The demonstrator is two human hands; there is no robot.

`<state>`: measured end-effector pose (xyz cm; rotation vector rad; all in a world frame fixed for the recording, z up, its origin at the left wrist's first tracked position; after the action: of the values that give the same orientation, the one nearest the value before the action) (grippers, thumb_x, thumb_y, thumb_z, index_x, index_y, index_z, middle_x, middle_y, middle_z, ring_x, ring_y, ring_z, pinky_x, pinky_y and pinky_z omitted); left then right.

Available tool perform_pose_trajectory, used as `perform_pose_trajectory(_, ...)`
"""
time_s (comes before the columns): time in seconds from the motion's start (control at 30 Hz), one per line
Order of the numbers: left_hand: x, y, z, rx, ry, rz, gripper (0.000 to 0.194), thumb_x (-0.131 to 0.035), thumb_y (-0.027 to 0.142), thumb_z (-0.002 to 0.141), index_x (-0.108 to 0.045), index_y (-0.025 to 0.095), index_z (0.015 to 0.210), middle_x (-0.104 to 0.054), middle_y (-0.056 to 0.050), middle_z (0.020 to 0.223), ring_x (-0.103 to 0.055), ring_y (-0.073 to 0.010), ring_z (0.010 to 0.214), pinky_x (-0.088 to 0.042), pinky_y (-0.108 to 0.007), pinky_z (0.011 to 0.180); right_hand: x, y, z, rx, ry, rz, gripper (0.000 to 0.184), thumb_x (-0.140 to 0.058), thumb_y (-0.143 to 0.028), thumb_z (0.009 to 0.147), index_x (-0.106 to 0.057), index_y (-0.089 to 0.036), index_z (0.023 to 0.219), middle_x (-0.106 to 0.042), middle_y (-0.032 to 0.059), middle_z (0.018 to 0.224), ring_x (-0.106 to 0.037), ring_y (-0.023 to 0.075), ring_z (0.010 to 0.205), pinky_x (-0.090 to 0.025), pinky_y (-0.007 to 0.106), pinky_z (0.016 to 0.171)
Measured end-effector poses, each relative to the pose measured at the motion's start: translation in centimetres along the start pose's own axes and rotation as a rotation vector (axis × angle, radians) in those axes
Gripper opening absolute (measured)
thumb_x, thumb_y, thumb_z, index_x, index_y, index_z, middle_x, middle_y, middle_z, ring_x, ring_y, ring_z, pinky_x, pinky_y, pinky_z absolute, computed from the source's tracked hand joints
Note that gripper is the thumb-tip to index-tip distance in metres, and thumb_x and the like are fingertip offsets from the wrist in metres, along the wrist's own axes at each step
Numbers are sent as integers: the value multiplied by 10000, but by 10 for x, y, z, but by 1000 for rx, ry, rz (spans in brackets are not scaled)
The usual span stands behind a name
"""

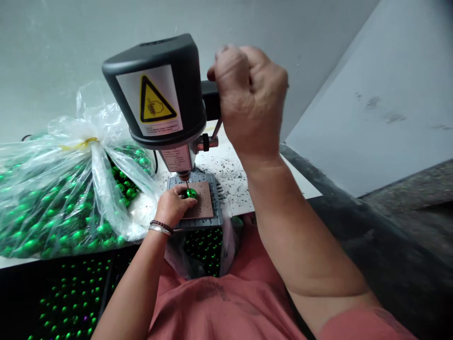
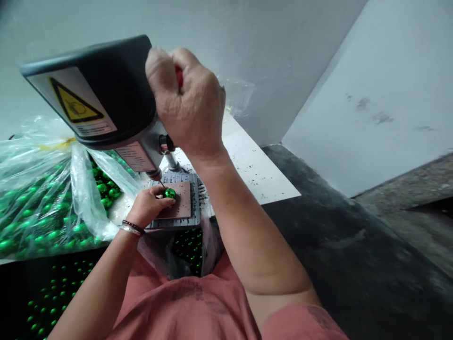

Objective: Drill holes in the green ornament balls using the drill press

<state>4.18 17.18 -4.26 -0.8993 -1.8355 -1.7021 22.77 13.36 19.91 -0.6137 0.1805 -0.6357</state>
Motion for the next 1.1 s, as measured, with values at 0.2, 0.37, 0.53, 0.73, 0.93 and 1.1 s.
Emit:
perform_pose_trajectory(0.2, 2, 4, -4, -13, 32, 67, 371, -641, 358, 626, -646, 227, 973, -680, -12, 790, -587, -154, 686, -406, -236, 573, 22, -25, -40, 124, 53, -44, 231, -429, -261, 828, -614, -142, 756, -502, -37, 565, -375, 21, 487, -374, 166, 520)
perform_pose_trajectory(0.37, 4, 9, -6, -47, 46, 78, 346, -631, 335, 637, -645, 229, 966, -678, -10, 821, -587, -155, 713, -412, -236, 597, 31, -28, -70, 228, 88, -148, 204, -445, -177, 794, -634, -151, 867, -622, -6, 682, -504, 50, 563, -460, 210, 611)
perform_pose_trajectory(0.53, 3, 9, -6, -52, 38, 62, 330, -633, 310, 642, -653, 226, 961, -679, -10, 806, -585, -149, 698, -415, -229, 594, 28, -26, -86, 278, 41, -243, 238, -417, -142, 782, -632, -164, 882, -607, -21, 670, -504, 58, 577, -457, 224, 608)
perform_pose_trajectory(0.73, 5, 11, -8, -41, 47, 84, 337, -632, 316, 641, -655, 230, 966, -681, -12, 813, -589, -155, 704, -412, -236, 595, 30, -25, -97, 324, 61, -268, 233, -427, -104, 762, -625, -133, 881, -597, -16, 696, -448, 46, 556, -392, 208, 538)
perform_pose_trajectory(0.93, 8, 13, -10, -35, 63, 116, 333, -626, 321, 646, -654, 239, 968, -683, -11, 827, -597, -165, 728, -407, -245, 613, 30, -19, -105, 305, 67, -282, 231, -435, -106, 767, -606, -159, 913, -583, -21, 703, -469, 44, 572, -388, 198, 537)
perform_pose_trajectory(1.1, 6, 10, -9, -42, 74, 100, 330, -620, 337, 650, -649, 240, 964, -684, -12, 845, -603, -167, 745, -414, -245, 638, 31, -18, -107, 282, 86, -284, 237, -437, -103, 765, -602, -168, 923, -568, -18, 694, -483, 49, 587, -392, 196, 543)
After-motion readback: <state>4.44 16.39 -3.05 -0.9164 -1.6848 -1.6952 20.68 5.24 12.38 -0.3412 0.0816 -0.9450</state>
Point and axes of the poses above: each hand's wrist, its own z-axis towards the middle knuckle, its own x-axis out of the back of the hand, y = z × x, the point moved 10 cm from there along z, towards the middle knuckle
